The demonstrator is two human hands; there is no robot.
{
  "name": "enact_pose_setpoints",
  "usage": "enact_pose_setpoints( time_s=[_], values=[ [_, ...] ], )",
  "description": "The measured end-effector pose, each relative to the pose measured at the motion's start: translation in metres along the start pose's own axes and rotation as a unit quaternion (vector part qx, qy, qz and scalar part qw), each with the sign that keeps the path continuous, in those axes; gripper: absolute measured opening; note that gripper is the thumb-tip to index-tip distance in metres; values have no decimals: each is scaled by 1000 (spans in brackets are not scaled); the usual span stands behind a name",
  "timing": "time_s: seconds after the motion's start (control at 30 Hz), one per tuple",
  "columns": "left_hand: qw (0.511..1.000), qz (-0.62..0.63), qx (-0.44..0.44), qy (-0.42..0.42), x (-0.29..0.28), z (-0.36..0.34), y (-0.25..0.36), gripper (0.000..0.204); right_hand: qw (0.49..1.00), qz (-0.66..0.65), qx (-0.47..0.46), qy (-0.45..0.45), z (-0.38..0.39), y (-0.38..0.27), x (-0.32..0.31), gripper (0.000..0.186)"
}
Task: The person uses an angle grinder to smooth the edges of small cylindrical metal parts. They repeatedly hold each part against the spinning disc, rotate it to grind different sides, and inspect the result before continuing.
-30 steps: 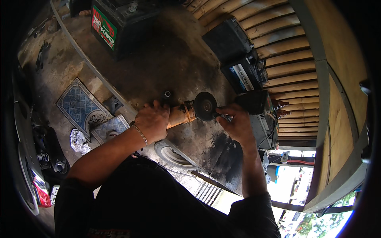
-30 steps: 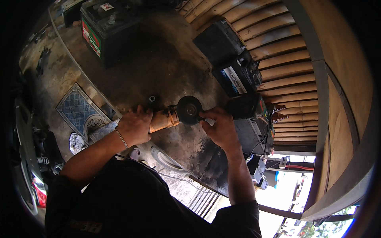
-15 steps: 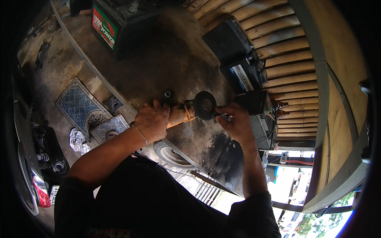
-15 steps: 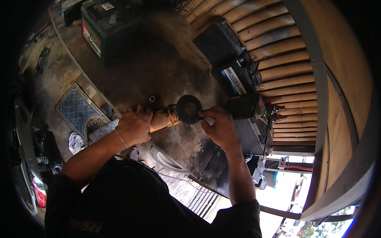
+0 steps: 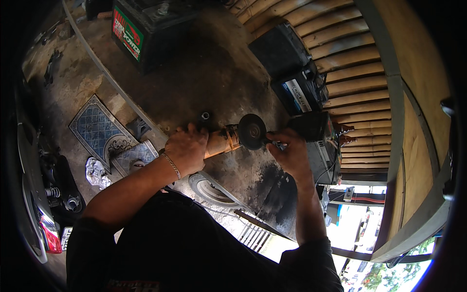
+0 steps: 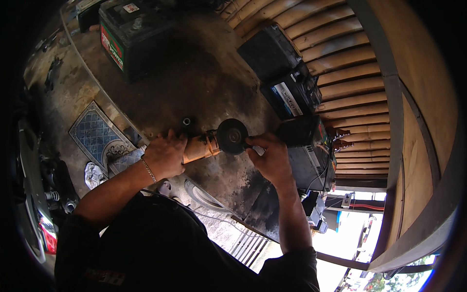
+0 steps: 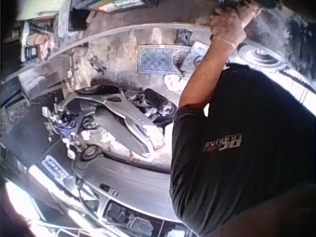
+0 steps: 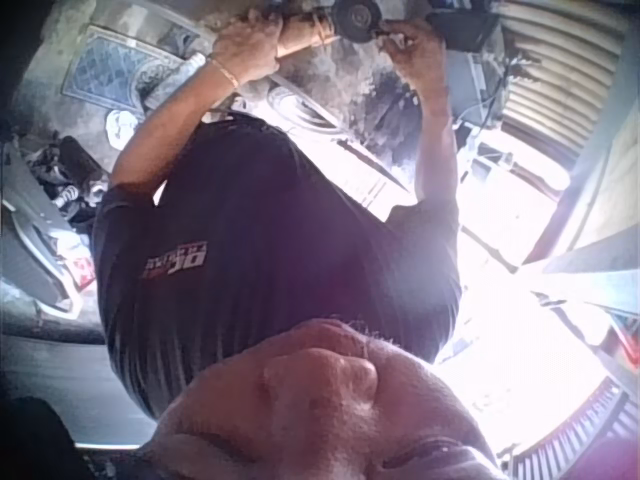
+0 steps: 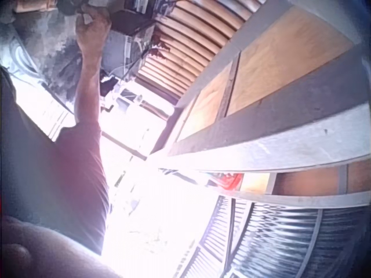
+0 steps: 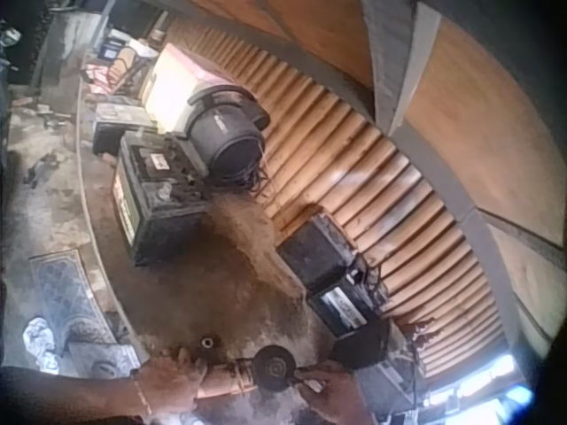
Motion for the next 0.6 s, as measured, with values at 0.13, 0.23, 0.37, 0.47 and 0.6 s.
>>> enact_pose_setpoints(
  time_s=[0.13, 0.23, 0.37, 0.47, 0.6],
  values=[
    [1000, 0, 3, -3, 2, -1, 0, 67, 1000, 5, -21, -18, -2, 0, 1, 29],
    [1000, -4, 3, -7, 4, -2, 0, 68, 999, 4, -23, -37, -6, 2, 2, 30],
    [1000, -9, 10, 8, 1, -1, 1, 68, 998, 6, -15, -57, -8, 1, 4, 30],
    [1000, -7, 18, -7, 2, -1, 2, 67, 997, 9, -9, -73, -10, -1, 5, 30],
    [1000, -1, 10, -18, 3, -2, 0, 66, 996, 23, 5, -88, -12, -3, 5, 30]
  ],
)
Point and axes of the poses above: each hand's wrist, its own z-axis away from the middle knuckle, its own x-axis out of the palm, y = z × x, the point moved 9 cm from there along -z, towards the middle knuckle
